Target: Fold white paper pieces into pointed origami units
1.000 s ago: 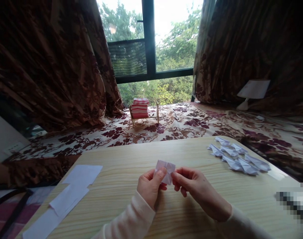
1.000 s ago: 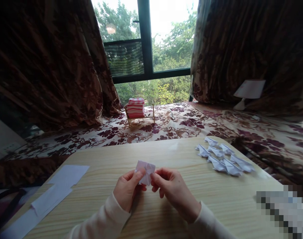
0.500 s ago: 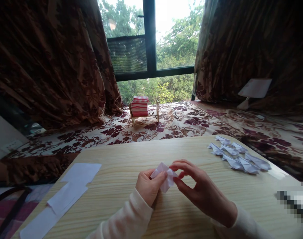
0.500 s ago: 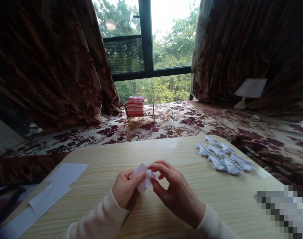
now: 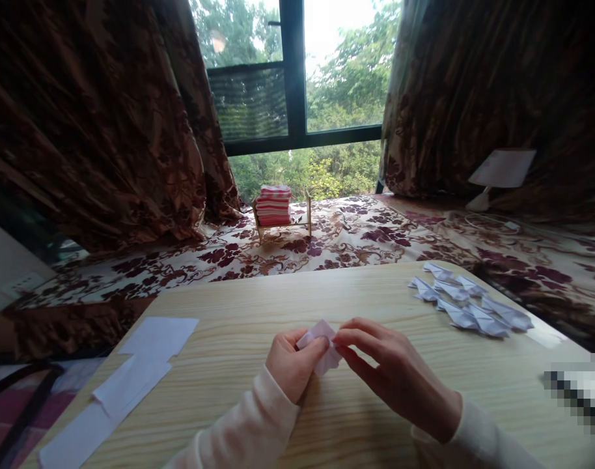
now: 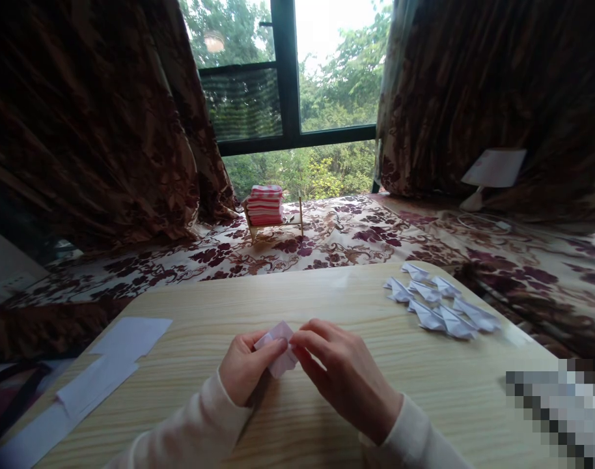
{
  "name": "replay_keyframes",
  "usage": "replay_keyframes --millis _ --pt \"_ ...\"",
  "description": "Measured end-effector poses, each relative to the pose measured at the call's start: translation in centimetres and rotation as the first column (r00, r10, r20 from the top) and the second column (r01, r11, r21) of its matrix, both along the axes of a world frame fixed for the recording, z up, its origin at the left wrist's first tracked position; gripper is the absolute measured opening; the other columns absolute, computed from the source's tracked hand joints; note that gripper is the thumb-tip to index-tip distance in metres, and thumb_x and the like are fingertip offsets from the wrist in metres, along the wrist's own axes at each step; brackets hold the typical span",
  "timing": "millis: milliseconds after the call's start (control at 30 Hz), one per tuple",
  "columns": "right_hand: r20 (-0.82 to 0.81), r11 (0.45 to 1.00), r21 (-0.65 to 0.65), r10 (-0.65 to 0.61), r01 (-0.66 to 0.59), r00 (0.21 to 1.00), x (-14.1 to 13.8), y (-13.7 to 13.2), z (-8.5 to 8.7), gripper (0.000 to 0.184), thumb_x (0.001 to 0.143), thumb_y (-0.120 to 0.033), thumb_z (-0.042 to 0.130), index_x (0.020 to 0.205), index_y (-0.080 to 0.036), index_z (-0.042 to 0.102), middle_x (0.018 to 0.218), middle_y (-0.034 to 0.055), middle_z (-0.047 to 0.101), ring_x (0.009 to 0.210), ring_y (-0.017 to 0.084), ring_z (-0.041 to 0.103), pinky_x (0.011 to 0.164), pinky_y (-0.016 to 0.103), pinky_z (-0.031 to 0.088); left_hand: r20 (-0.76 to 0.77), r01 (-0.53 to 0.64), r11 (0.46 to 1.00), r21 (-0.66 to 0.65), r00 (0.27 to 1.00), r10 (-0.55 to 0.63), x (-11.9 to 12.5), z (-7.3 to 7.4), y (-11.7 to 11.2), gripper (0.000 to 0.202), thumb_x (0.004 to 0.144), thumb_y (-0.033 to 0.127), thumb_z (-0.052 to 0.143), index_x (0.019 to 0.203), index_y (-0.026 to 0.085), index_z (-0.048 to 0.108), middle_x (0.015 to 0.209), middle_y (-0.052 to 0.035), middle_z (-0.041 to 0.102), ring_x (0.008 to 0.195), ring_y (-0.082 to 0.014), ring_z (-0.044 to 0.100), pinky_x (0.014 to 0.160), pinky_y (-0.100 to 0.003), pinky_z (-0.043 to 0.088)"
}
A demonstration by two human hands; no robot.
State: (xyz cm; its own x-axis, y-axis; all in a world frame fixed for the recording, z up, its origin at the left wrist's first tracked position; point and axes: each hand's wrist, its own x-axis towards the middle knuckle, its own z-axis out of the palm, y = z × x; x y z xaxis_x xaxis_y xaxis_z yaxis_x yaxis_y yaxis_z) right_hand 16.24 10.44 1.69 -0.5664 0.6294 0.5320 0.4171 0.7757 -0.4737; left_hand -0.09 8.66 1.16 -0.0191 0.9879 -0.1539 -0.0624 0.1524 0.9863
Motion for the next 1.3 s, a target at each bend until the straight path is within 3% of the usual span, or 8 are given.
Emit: replay_keyframes --millis 600,967,1300 --pt "0.011 0.998 -0.056 -0.025 0.025 1.0 -0.12 -0.1 -0.4 0.015 0.091 -0.019 0.04 0.08 -0.019 0.051 0.082 0.0045 0.054 0.073 0.015 0.051 0.065 0.027 0.043 -0.139 0.06 0.992 0.11 0.989 -0.045 0.57 0.81 -0.56 0.022 0.063 0.031 0.06 0.052 0.012 0.061 0.053 0.0006 0.047 0.053 -0.0105 0.041 0.05 -0.023 0.032" --pt "0.004 0.998 -0.069 0.003 -0.002 1.0 -0.06 -0.08 -0.19 0.012 0.087 -0.017 0.044 0.078 -0.02 0.051 0.079 0.0034 0.055 0.071 0.015 0.051 0.062 0.026 0.041 -0.156 0.073 0.995 0.072 0.986 -0.061 0.59 0.73 -0.54 0.026 0.063 0.036 0.061 0.052 0.013 0.057 0.047 0.0026 0.041 0.046 -0.0083 0.034 0.044 -0.023 0.026" --pt "0.016 0.987 -0.136 -0.089 0.09 0.996 -0.57 -0.6 -0.22 0.013 0.086 -0.016 0.043 0.073 -0.019 0.047 0.073 0.0023 0.051 0.065 0.015 0.047 0.06 0.027 0.039 -0.214 0.115 0.986 0.125 0.973 -0.086 0.55 0.98 -0.79 0.023 0.066 0.03 0.056 0.05 0.013 0.056 0.053 0.0005 0.044 0.051 -0.01 0.038 0.048 -0.024 0.029"
